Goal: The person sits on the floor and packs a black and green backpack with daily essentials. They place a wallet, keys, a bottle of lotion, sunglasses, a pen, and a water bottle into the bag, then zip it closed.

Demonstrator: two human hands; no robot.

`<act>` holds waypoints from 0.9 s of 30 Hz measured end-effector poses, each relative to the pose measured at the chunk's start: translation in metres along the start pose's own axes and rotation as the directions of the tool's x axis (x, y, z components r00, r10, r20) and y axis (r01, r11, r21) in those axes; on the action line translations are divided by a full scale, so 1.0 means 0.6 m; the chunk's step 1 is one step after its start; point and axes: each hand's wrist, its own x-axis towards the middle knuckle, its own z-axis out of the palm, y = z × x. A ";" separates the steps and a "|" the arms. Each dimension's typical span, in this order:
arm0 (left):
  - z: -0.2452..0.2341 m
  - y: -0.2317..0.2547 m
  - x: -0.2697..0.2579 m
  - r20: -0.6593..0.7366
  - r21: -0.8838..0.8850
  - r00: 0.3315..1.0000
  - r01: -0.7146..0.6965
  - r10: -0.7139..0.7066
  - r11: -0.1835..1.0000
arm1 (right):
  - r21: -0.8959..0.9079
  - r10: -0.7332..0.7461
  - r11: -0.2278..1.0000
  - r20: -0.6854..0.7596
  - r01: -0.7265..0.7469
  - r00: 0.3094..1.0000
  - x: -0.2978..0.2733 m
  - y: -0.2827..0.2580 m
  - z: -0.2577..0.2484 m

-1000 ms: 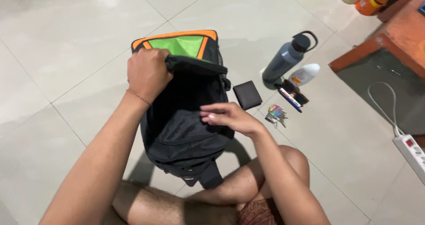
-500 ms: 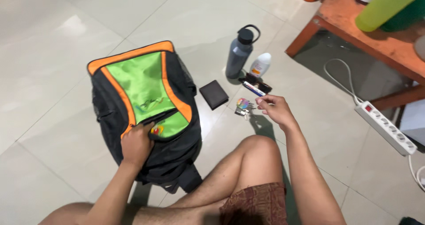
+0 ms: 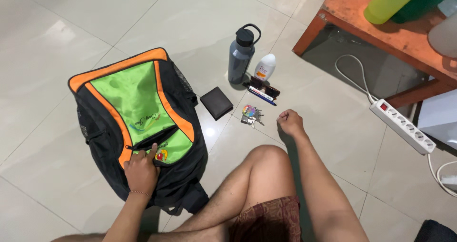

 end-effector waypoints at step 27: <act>-0.004 0.005 0.005 -0.032 -0.068 0.999 0.022 -0.024 0.997 | 0.338 -0.195 0.825 -0.582 0.453 0.789 0.035 -0.341 -0.123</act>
